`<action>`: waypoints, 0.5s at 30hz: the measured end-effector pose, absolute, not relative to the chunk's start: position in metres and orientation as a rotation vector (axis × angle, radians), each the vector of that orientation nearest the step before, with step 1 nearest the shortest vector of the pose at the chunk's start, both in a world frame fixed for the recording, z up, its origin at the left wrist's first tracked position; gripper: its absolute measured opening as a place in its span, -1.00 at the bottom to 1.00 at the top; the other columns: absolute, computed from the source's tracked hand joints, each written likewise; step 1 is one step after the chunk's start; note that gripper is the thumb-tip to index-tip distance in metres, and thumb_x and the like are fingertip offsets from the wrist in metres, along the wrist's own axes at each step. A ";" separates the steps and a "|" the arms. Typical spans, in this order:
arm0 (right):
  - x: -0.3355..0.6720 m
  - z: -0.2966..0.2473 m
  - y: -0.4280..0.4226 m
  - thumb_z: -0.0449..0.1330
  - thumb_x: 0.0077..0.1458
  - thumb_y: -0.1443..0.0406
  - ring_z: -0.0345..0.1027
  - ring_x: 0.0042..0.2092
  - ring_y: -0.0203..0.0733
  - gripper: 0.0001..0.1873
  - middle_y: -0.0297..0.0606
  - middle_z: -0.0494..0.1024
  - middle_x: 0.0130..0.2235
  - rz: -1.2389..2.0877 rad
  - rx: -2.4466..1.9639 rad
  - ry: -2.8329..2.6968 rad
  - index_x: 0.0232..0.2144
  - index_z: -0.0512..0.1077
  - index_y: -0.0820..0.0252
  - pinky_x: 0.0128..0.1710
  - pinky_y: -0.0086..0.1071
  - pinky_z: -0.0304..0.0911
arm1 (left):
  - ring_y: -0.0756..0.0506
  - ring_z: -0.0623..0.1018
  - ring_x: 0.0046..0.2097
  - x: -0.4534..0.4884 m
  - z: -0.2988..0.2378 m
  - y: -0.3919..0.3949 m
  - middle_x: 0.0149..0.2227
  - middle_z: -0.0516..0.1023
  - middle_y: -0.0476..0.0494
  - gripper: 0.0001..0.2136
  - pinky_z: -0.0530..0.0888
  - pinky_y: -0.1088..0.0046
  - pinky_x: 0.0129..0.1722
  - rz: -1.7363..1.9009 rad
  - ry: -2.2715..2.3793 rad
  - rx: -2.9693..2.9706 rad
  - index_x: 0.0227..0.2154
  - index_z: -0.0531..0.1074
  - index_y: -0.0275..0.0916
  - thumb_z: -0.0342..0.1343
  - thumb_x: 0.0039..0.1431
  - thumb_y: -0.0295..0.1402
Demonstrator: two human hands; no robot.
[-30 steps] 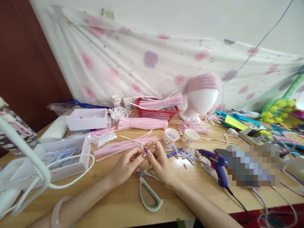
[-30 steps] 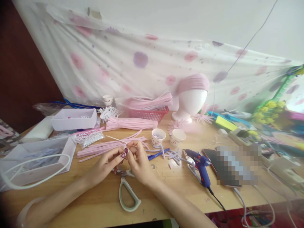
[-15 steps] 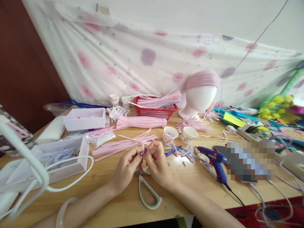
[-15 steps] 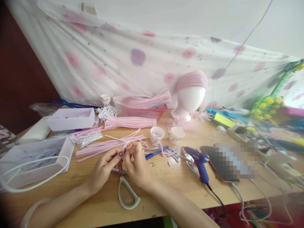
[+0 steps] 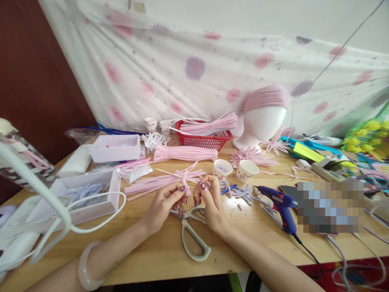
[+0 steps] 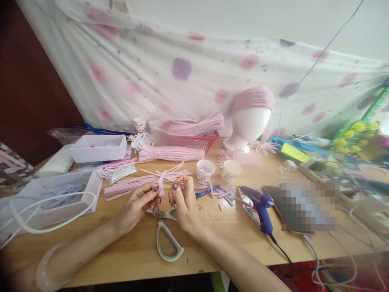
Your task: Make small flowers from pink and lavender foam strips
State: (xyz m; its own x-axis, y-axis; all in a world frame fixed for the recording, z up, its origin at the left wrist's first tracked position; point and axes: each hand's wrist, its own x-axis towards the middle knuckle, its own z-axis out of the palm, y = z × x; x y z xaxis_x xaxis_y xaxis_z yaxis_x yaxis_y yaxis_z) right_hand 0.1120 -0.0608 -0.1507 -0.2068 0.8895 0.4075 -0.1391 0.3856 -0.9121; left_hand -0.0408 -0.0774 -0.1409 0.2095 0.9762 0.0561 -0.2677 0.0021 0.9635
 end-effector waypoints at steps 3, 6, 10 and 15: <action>0.114 -0.148 -0.061 -0.15 0.38 0.12 0.10 -0.48 -0.29 -0.61 -0.42 0.21 -0.54 1.036 -0.861 -1.659 -0.47 0.17 0.13 -0.43 -0.38 0.09 | 0.04 0.34 -0.48 -0.043 -0.138 -0.077 -0.45 0.38 -0.01 -0.77 0.42 0.52 -0.51 1.203 0.913 1.306 -0.40 0.46 -0.27 0.11 0.19 -0.18; 0.116 -0.149 -0.062 -0.17 0.38 0.15 0.10 -0.46 -0.28 -0.57 -0.40 0.21 -0.52 0.972 -0.886 -1.775 -0.52 0.15 0.14 -0.41 -0.38 0.08 | 0.02 0.36 -0.47 -0.044 -0.136 -0.077 -0.45 0.40 -0.02 -0.75 0.42 0.51 -0.48 1.203 0.965 1.388 -0.43 0.45 -0.28 0.06 0.22 -0.19; 0.116 -0.145 -0.064 -0.12 0.37 0.23 0.18 -0.37 -0.27 -0.72 -0.37 0.32 -0.41 0.999 -0.763 -1.896 -0.41 0.21 0.14 -0.32 -0.40 0.14 | 0.03 0.34 -0.51 -0.045 -0.138 -0.075 -0.52 0.35 0.03 -0.76 0.38 0.53 -0.51 1.230 0.976 1.326 -0.48 0.40 -0.26 0.08 0.19 -0.20; 0.117 -0.145 -0.062 -0.13 0.38 0.24 0.25 -0.28 -0.24 -0.74 -0.33 0.37 -0.33 1.056 -0.677 -2.019 -0.33 0.25 0.14 -0.23 -0.39 0.17 | 0.03 0.29 -0.53 -0.047 -0.143 -0.070 -0.57 0.30 0.06 -0.78 0.33 0.54 -0.53 1.207 0.866 1.125 -0.51 0.39 -0.25 0.14 0.11 -0.21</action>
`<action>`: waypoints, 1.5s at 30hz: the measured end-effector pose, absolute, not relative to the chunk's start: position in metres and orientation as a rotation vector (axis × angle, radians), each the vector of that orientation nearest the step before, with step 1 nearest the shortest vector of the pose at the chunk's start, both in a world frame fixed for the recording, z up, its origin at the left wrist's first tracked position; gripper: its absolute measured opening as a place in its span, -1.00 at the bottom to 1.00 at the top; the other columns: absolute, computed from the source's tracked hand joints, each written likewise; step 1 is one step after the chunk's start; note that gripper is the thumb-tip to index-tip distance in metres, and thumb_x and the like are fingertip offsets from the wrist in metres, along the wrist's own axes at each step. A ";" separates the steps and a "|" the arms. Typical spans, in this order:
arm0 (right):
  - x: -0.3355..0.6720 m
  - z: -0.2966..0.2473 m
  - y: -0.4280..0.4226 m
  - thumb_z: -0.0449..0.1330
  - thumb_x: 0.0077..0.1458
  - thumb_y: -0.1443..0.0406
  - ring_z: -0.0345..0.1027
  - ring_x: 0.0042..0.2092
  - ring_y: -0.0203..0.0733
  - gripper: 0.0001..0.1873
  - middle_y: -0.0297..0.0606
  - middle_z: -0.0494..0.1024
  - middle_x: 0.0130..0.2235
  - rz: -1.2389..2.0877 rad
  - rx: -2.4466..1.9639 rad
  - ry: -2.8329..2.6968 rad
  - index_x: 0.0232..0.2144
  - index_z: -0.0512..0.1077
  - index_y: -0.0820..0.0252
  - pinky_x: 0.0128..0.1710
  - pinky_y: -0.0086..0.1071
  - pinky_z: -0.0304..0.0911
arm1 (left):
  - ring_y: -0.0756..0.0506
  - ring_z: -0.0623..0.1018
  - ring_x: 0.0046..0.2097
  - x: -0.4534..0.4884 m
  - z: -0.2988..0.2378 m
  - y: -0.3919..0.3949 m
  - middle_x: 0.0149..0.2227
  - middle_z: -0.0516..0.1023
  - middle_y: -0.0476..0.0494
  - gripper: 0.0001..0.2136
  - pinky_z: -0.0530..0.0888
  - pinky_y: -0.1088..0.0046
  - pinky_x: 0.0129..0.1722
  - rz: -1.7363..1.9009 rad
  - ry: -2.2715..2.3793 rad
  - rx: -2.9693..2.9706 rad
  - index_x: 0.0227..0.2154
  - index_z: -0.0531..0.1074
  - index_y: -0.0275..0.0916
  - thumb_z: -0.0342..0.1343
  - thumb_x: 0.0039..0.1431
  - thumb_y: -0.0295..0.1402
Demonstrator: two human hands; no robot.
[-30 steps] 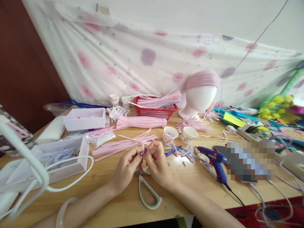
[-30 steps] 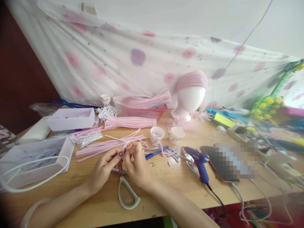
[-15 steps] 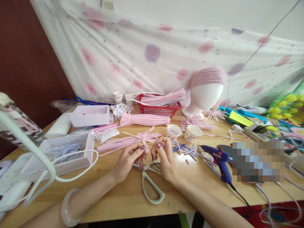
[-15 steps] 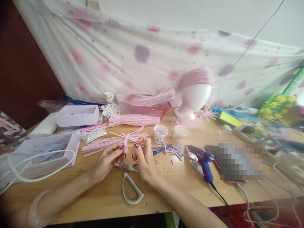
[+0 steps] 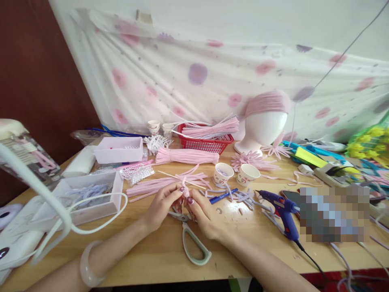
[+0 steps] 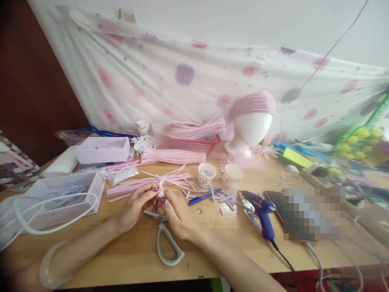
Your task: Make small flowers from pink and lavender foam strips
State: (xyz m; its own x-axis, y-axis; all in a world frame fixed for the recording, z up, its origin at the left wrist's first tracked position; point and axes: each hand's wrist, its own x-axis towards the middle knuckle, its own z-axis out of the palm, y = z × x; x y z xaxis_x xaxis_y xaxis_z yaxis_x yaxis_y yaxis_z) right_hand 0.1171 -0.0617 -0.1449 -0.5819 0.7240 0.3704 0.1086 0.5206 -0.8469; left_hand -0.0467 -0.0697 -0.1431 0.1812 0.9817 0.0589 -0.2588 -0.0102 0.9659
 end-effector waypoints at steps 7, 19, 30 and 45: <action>0.117 -0.146 -0.059 -0.11 0.36 0.23 0.24 -0.26 -0.22 -0.78 -0.29 0.37 -0.30 1.091 -0.656 -2.032 -0.29 0.25 0.16 -0.22 -0.36 0.17 | 0.05 0.25 -0.52 -0.044 -0.143 -0.070 -0.55 0.29 0.06 -0.79 0.29 0.56 -0.53 1.185 0.840 0.980 -0.52 0.36 -0.25 0.19 0.05 -0.22; 0.119 -0.141 -0.057 -0.11 0.36 0.20 0.14 -0.40 -0.28 -0.72 -0.38 0.26 -0.43 1.166 -0.702 -2.017 -0.37 0.25 0.17 -0.34 -0.38 0.11 | 0.05 0.22 -0.53 -0.044 -0.145 -0.074 -0.61 0.25 0.09 -0.73 0.20 0.53 -0.51 1.184 0.872 1.184 -0.58 0.28 -0.24 0.10 0.15 -0.24; 0.124 -0.147 -0.051 -0.11 0.33 0.24 0.18 -0.35 -0.25 -0.76 -0.33 0.32 -0.37 1.176 -0.621 -2.084 -0.29 0.28 0.19 -0.27 -0.33 0.14 | 0.05 0.22 -0.54 -0.040 -0.143 -0.075 -0.62 0.26 0.09 -0.79 0.22 0.54 -0.52 1.172 0.798 0.942 -0.58 0.34 -0.25 0.16 0.06 -0.27; 0.124 -0.145 -0.052 -0.16 0.37 0.19 0.17 -0.33 -0.23 -0.71 -0.33 0.30 -0.37 1.074 -0.673 -2.148 -0.36 0.21 0.15 -0.29 -0.34 0.13 | 0.06 0.23 -0.54 -0.040 -0.143 -0.076 -0.62 0.27 0.08 -0.73 0.22 0.53 -0.51 1.153 0.793 0.946 -0.62 0.28 -0.25 0.16 0.05 -0.25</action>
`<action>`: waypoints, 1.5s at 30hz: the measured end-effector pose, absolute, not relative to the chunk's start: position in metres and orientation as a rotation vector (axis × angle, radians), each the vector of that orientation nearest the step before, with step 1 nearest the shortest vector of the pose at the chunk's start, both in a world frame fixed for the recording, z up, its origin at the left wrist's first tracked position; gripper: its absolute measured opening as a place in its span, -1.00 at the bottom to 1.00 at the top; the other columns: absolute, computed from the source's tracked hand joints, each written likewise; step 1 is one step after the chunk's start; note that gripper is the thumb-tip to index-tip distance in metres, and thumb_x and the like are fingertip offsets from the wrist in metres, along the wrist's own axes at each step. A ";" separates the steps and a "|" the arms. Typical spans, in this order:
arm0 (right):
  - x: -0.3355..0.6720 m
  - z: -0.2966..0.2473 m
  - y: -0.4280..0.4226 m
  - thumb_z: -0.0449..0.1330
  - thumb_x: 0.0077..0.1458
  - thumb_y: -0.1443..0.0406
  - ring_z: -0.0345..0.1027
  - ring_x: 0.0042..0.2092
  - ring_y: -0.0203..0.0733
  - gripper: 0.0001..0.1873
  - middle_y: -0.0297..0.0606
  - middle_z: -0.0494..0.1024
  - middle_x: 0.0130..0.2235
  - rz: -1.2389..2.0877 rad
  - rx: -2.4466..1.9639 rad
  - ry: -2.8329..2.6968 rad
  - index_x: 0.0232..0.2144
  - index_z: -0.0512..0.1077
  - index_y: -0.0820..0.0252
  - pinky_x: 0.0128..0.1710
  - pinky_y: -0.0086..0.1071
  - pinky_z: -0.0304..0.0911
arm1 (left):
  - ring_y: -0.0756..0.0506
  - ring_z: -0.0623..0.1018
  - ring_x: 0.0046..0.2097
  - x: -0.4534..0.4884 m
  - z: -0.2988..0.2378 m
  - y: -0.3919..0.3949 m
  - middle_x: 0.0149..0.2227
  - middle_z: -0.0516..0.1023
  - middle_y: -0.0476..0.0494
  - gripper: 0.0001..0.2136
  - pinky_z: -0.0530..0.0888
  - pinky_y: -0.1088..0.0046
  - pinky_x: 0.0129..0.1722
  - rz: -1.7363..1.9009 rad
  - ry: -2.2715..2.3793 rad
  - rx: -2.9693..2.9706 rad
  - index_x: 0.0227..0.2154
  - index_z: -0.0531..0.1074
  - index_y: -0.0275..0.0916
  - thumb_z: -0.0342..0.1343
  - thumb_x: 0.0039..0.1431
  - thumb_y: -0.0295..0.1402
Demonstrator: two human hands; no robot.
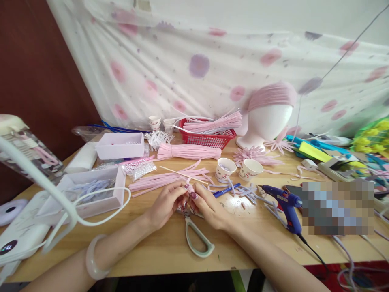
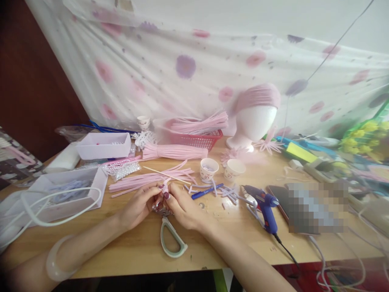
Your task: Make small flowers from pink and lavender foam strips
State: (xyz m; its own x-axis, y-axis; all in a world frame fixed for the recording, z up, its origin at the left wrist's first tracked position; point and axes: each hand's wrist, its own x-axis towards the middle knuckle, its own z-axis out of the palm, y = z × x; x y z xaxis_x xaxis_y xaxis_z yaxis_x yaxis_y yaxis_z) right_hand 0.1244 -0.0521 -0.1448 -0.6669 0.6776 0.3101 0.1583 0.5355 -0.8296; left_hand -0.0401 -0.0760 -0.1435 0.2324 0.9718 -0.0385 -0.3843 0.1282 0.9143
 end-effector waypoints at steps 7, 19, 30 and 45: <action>0.122 -0.141 -0.053 -0.17 0.38 0.21 0.17 -0.36 -0.23 -0.70 -0.35 0.28 -0.41 1.062 -0.671 -2.165 -0.36 0.22 0.15 -0.27 -0.33 0.13 | 0.05 0.21 -0.53 -0.040 -0.143 -0.077 -0.61 0.25 0.08 -0.75 0.20 0.51 -0.49 1.165 0.824 1.010 -0.60 0.28 -0.24 0.12 0.10 -0.26; 0.121 -0.159 -0.054 -0.16 0.38 0.21 0.11 -0.42 -0.27 -0.72 -0.40 0.24 -0.45 1.000 -0.784 -2.100 -0.41 0.11 0.12 -0.38 -0.37 0.07 | 0.05 0.22 -0.52 -0.036 -0.146 -0.083 -0.59 0.26 0.09 -0.72 0.19 0.53 -0.51 1.271 0.905 1.170 -0.58 0.29 -0.24 0.09 0.18 -0.23; 0.123 -0.146 -0.050 -0.11 0.25 0.38 0.14 -0.46 -0.25 -0.81 -0.41 0.24 -0.51 0.985 -0.722 -2.223 -0.44 0.09 0.10 -0.42 -0.38 0.10 | 0.11 0.13 -0.65 -0.040 -0.139 -0.070 -0.71 0.13 0.13 -0.82 0.17 0.57 -0.63 0.969 0.805 0.664 -0.65 0.29 -0.25 0.14 -0.07 -0.34; 0.121 -0.136 -0.054 -0.03 0.19 0.28 -0.13 -0.72 -0.42 -0.81 -0.59 0.04 -0.70 1.672 -0.699 -1.769 -0.46 0.27 0.14 -0.72 -0.51 0.06 | 0.01 0.33 -0.50 -0.060 -0.129 -0.067 -0.57 0.37 0.01 -0.76 0.27 0.50 -0.46 1.007 0.882 1.517 -0.50 0.43 -0.24 0.10 0.17 -0.20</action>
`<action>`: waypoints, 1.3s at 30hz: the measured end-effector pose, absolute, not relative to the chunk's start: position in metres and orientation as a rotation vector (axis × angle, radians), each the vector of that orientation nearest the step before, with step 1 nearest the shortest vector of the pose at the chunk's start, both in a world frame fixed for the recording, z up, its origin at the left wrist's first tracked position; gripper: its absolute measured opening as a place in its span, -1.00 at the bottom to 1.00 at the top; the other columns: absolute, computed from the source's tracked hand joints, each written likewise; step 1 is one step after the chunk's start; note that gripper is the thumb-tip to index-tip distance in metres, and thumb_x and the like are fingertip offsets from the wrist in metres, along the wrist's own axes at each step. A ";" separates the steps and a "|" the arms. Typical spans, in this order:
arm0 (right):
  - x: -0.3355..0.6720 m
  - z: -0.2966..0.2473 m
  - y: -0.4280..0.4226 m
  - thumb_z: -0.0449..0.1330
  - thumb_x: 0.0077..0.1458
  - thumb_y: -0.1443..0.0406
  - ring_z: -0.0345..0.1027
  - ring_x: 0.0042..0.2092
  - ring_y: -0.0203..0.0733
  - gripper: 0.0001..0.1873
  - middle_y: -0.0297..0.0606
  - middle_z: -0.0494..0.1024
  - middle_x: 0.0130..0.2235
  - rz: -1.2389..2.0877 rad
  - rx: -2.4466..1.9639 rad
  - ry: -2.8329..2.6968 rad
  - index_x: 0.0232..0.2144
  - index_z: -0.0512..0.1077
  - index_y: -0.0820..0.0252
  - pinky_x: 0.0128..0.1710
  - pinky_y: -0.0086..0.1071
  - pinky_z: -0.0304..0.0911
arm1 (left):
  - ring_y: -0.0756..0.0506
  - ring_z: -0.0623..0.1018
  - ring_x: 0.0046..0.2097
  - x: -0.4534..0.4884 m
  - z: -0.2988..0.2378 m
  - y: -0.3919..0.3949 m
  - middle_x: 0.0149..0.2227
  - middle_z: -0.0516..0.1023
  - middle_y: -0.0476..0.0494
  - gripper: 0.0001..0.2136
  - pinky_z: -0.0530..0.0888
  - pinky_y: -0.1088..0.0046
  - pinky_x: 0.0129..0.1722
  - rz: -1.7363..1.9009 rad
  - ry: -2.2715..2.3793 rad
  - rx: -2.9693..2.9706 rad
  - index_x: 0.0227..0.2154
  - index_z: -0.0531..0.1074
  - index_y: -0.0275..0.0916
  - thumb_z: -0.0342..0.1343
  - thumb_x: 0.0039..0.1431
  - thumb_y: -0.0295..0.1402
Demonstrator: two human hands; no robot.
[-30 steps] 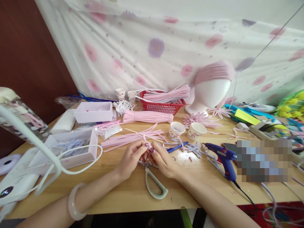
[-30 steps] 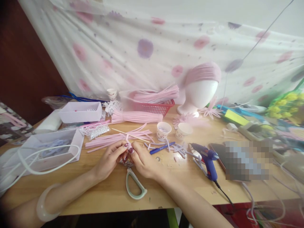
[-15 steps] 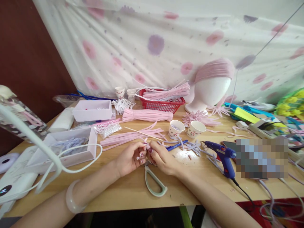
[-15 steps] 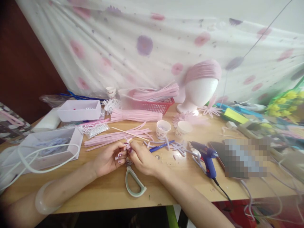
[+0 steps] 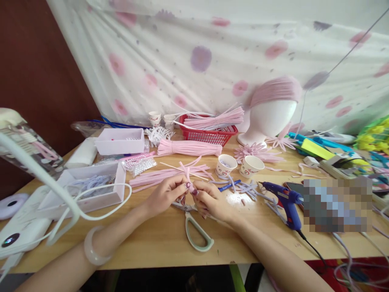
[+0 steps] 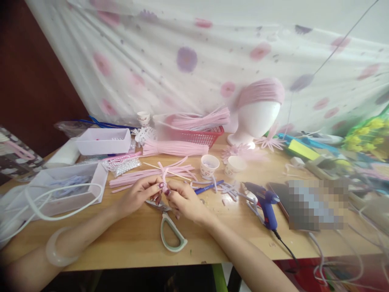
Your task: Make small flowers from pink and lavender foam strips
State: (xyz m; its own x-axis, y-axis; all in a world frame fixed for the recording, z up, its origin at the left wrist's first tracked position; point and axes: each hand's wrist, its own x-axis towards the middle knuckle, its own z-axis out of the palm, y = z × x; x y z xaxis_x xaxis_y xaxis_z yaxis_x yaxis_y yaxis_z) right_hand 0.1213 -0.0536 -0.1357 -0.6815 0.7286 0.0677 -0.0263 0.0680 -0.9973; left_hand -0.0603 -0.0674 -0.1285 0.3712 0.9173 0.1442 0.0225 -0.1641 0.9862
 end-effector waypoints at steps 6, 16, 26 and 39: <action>0.123 -0.127 -0.052 0.02 -0.03 0.37 -0.16 -0.78 -0.45 -0.90 -0.63 0.03 -0.76 2.076 -0.571 -1.556 -0.53 0.29 0.17 -0.79 -0.53 0.09 | 0.01 0.37 -0.51 -0.070 -0.129 -0.063 -0.58 0.31 0.04 -0.75 0.33 0.47 -0.44 0.830 0.738 1.442 -0.45 0.47 -0.25 0.13 0.17 -0.16; 0.118 -0.135 -0.051 -0.03 0.20 0.31 0.15 -0.57 -0.35 -0.82 -0.40 0.31 -0.53 1.078 -0.757 -1.971 -0.43 0.29 0.17 -0.55 -0.46 0.14 | -0.01 0.48 -0.43 -0.052 -0.136 -0.066 -0.48 0.47 -0.01 -0.75 0.44 0.49 -0.38 1.080 0.885 1.224 -0.39 0.49 -0.26 0.25 0.08 -0.15; 0.114 -0.147 -0.048 0.01 0.18 0.41 0.29 -0.53 -0.22 -0.88 -0.20 0.51 -0.49 0.107 -1.161 -2.518 -0.36 0.34 0.24 -0.54 -0.41 -0.09 | -0.03 0.55 -0.37 -0.045 -0.149 -0.066 -0.47 0.61 -0.07 -0.72 0.49 0.44 -0.24 1.134 1.129 0.904 -0.50 0.60 -0.29 0.43 -0.24 -0.19; 0.119 -0.144 -0.046 0.04 0.18 0.36 0.18 -0.57 -0.26 -0.88 -0.25 0.45 -0.55 0.049 -0.996 -2.556 -0.32 0.37 0.27 -0.55 -0.39 -0.21 | -0.04 0.51 -0.39 -0.061 -0.142 -0.054 -0.44 0.56 -0.11 -0.64 0.46 0.43 -0.31 0.852 0.936 1.115 -0.43 0.56 -0.34 0.39 -0.13 -0.10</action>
